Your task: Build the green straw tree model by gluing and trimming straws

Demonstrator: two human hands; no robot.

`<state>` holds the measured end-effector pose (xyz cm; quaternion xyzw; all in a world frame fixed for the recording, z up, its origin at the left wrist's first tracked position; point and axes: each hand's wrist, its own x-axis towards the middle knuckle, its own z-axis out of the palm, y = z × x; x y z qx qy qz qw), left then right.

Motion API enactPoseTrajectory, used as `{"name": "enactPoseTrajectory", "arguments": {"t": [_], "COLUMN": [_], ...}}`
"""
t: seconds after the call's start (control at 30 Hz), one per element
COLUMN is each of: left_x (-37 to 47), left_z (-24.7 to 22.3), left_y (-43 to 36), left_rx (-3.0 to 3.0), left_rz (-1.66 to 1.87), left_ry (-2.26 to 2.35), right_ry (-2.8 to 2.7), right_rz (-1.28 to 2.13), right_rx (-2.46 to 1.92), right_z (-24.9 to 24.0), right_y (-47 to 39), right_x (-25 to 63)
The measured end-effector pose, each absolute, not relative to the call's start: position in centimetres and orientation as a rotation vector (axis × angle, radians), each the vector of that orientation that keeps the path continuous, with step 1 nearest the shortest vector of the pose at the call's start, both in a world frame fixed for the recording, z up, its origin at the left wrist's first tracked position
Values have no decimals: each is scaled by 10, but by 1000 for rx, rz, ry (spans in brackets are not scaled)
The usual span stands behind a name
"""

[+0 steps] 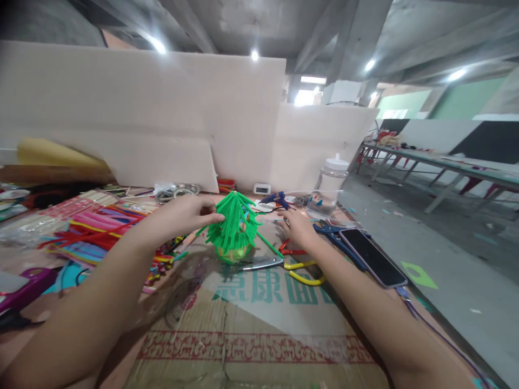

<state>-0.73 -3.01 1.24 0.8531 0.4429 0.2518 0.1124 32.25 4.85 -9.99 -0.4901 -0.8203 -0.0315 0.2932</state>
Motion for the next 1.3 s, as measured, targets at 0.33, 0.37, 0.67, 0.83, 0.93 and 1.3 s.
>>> {"name": "enactPoseTrajectory", "arguments": {"t": [0.33, 0.37, 0.67, 0.83, 0.93, 1.3], "left_x": [-5, -5, -3, -6, -10, -16], "left_z": [15, 15, 14, 17, 16, 19], "left_y": [-26, -25, -26, -23, -18, -20], "left_rx": [2505, 2496, 2416, 2447, 2429, 2414], "left_rz": [731, 727, 678, 565, 497, 498], "left_ry": [1220, 1232, 1268, 1270, 1240, 1263], "right_ry": [-2150, -2133, -2082, -2010, -1983, -1971], "right_rz": [261, 301, 420, 566, 605, 624], "right_rx": [-1069, -1064, -1060, -1067, -1070, -1063], "right_z": [-68, -68, -77, -84, -89, -95], "right_y": [-1, -2, -2, 2, 5, 9], "right_x": [271, 269, 267, 267, 267, 269]}}
